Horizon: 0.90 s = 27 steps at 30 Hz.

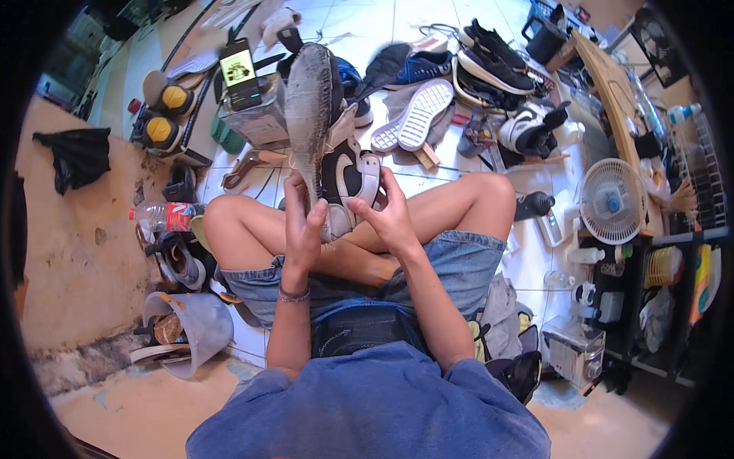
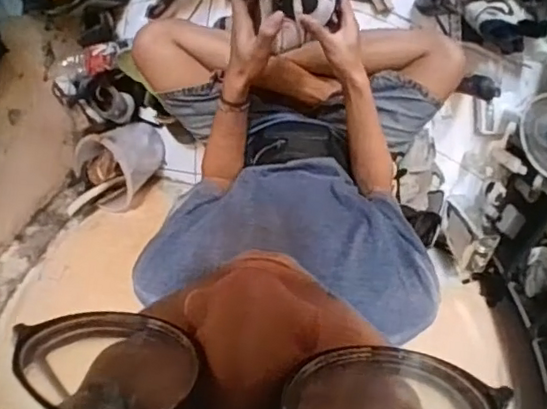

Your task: Dismantling and repairing a pair of high-top sneakers.

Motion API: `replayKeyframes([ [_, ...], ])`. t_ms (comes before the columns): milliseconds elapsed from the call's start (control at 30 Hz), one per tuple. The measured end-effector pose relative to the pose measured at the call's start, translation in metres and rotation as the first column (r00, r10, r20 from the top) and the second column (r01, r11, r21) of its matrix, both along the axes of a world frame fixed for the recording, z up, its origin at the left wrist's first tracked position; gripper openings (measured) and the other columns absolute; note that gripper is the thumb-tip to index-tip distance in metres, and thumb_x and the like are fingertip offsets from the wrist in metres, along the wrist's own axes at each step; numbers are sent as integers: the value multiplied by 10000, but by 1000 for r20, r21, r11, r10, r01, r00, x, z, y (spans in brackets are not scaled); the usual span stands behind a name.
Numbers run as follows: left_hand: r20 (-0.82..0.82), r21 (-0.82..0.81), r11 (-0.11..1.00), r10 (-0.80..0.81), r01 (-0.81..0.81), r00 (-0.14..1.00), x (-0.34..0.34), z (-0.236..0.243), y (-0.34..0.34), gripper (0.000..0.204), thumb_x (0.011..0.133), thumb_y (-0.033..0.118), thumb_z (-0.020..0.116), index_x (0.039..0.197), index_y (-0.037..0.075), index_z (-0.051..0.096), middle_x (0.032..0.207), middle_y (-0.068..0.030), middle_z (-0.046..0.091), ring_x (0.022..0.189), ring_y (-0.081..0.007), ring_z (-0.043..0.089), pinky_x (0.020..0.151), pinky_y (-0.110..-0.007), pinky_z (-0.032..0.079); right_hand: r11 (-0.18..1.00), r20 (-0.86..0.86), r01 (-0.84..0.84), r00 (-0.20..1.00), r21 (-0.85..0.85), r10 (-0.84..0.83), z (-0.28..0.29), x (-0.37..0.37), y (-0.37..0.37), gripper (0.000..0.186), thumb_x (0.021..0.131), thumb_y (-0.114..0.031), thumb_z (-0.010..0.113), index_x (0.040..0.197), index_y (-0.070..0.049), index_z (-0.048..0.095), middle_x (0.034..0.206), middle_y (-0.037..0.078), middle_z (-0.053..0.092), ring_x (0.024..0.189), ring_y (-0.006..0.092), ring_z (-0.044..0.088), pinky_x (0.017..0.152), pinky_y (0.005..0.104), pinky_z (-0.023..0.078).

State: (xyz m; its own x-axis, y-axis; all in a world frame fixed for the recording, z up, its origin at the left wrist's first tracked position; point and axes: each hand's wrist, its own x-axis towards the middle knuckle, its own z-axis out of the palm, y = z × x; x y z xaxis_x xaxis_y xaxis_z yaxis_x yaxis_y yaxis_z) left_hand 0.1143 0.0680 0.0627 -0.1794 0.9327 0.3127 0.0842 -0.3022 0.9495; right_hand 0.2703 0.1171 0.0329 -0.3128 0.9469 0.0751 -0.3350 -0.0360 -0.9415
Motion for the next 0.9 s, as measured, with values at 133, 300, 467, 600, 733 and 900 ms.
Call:
replayKeyframes([
  [133,182,-25,1000,15,-10,983,8,-7,5,543,957,302,636,1348,20,385,1282,-147,517,1198,-236,521,1074,-379,387,994,-118,-65,992,-83,55,-6,20,3,895,802,-372,872,1450,22,399,1361,112,515,1210,192,551,1055,339,447],
  [300,596,-213,971,40,111,802,5,-9,17,707,955,371,649,1471,50,287,1346,-129,516,1225,-219,550,1059,-356,444,967,-131,-197,975,-163,177,-9,31,-3,839,801,-402,869,1405,22,470,1280,83,577,1169,169,578,1020,329,469],
  [467,659,-177,972,2,152,752,2,-19,7,939,845,515,740,1502,64,242,1358,-171,504,1231,-260,564,1026,-382,497,986,288,-150,950,70,124,2,45,5,621,808,-323,867,1258,1,589,1103,75,628,962,141,642,852,296,537],
  [600,557,-179,966,-56,186,829,10,-4,1,1015,800,563,761,1507,63,232,1369,-189,488,1222,-286,571,1024,-400,503,977,80,155,982,148,-168,41,39,10,408,836,-221,844,1130,8,676,1048,83,660,955,121,656,800,266,544],
  [733,721,-288,924,38,250,691,12,-20,-16,1070,774,566,780,1511,43,208,1372,-187,489,1201,-285,589,1018,-407,524,976,99,106,987,191,-127,58,18,10,327,794,-63,855,1060,39,696,984,87,677,913,140,677,792,266,573],
  [900,621,-252,941,-23,227,783,7,-13,-9,1069,788,576,756,1527,40,201,1394,-185,480,1236,-281,570,1038,-407,507,973,17,125,991,196,-131,49,12,9,138,855,-16,781,961,38,712,1011,88,648,913,131,660,797,260,574],
])
